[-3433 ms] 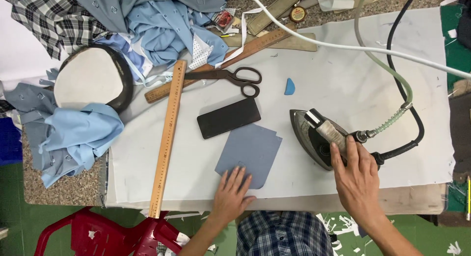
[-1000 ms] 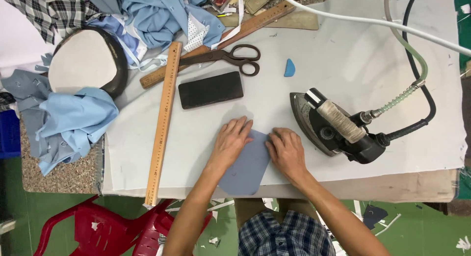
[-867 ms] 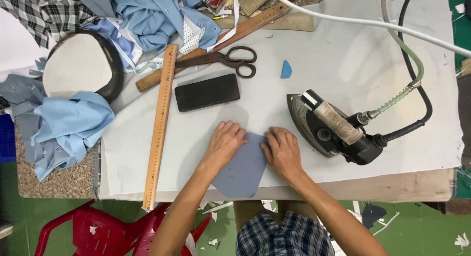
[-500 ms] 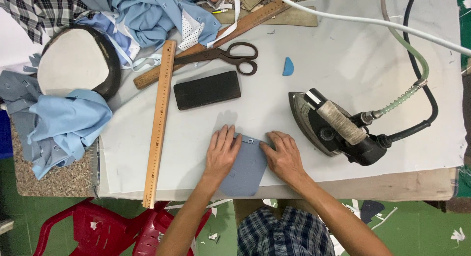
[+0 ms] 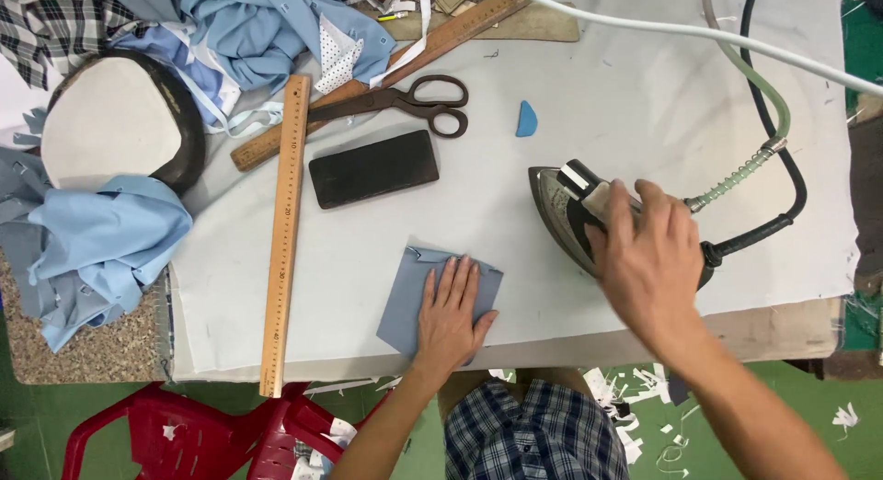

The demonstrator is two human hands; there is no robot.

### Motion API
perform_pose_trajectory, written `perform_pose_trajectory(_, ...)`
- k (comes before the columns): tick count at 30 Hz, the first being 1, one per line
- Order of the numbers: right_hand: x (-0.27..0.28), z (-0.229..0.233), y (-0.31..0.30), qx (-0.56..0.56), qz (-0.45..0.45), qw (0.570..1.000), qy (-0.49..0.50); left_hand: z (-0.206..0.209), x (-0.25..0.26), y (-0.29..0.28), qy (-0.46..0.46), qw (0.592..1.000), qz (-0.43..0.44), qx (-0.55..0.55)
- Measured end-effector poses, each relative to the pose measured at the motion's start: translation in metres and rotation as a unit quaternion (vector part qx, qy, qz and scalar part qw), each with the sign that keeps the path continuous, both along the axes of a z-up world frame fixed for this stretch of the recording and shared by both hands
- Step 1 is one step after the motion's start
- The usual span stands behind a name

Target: The person measures a piece of light blue patterned fabric with a wooden ruler, then cuts it into a specific shape using large shears. After cutting, the person folds the fabric and irons it flat on the table using a steam iron.

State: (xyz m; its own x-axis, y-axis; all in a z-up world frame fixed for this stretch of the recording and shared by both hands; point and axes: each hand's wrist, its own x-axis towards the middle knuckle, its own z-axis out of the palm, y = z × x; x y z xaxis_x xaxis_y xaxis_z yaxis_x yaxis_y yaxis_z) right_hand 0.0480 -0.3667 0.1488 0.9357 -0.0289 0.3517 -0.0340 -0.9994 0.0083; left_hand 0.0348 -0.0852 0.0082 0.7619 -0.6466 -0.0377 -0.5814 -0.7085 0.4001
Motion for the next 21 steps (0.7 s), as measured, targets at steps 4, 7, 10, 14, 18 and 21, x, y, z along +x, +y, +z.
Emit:
perform_pose_trajectory(4, 0.026, 0.013, -0.021, 0.122, -0.064, 0.951, 0.277, -0.012, -0.002, 0.004, -0.009, 1.0, -0.007, 0.005)
perform_pose_trajectory(7, 0.024, 0.017, -0.017, 0.285, -0.104, 0.883, 0.358, -0.011, -0.001, 0.007, -0.012, 1.0, -0.01, 0.018)
perform_pose_trajectory(10, -0.002, 0.012, -0.01, 0.279, -0.137, 0.858, 0.408, -0.005, 0.005, 0.01, -0.015, 1.0, -0.003, 0.009)
perform_pose_trajectory(14, -0.055, -0.011, -0.007, 0.244, -0.031, 0.896, 0.371, -0.013, 0.006, 0.013, -0.002, 1.0, -0.011, 0.002)
perform_pose_trajectory(18, -0.083, -0.026, 0.001, 0.196, 0.016, 0.909, 0.366, -0.014, 0.008, 0.01, 0.003, 1.0, -0.013, 0.012)
perform_pose_trajectory(21, -0.08, -0.02, 0.011, 0.149, -0.01, 0.92, 0.364, -0.019, 0.009, 0.006, 0.011, 1.0, -0.009, 0.003)
